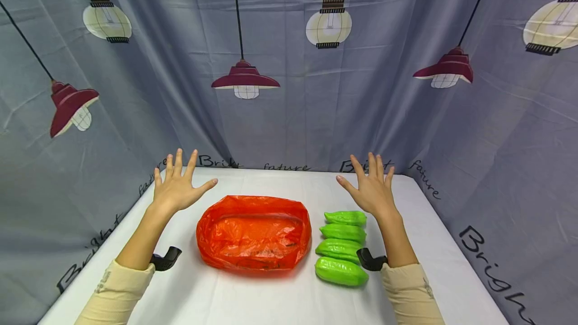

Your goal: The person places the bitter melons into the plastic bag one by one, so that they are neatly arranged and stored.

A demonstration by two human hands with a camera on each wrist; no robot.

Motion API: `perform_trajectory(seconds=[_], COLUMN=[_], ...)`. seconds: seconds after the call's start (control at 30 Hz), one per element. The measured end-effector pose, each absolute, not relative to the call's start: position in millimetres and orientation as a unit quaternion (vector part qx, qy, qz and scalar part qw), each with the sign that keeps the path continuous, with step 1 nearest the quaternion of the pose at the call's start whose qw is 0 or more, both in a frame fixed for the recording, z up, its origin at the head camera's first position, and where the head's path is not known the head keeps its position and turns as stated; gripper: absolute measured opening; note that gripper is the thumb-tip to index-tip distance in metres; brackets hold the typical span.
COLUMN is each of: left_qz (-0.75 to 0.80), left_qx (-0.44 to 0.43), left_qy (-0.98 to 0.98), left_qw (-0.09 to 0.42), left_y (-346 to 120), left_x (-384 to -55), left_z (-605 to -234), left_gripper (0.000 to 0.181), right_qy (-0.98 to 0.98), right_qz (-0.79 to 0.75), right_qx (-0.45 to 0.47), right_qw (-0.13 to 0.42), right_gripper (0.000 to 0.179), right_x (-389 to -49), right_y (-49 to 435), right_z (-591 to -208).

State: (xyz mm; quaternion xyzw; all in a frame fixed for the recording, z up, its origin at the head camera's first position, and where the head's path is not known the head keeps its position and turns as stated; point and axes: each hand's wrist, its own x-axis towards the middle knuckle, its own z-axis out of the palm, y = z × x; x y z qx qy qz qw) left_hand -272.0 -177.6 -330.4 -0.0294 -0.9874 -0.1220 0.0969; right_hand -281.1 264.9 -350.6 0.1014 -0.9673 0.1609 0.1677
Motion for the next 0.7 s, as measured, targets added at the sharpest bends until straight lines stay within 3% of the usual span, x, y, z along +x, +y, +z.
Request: perform_trajectory(seconds=[0.17, 0.43, 0.7], left_qz=[-0.151, -0.286, -0.406], left_qx=[-0.041, -0.073, -0.077], left_qy=[-0.979, -0.918, -0.859], left_qw=[0.129, 0.265, 0.303], left_y=[-180.4, -182.8, -185.0], left_x=[-272.7, -268.6, -262.5], left_z=[-335.5, -365.6, -407.9], left_gripper=[0.091, 0.07, 0.058], right_qy=[-0.96, -0.912, -0.878], right_qz=[0.198, 0.318, 0.375], right_qx=[0.126, 0.174, 0.217], right_qw=[0.156, 0.193, 0.201], right_gripper=[0.076, 0.06, 0.051], right_x=[-280.6, -261.8, -235.7], right_y=[266.8, 279.0, 285.9], right_z=[-351.2, -365.8, -395.6])
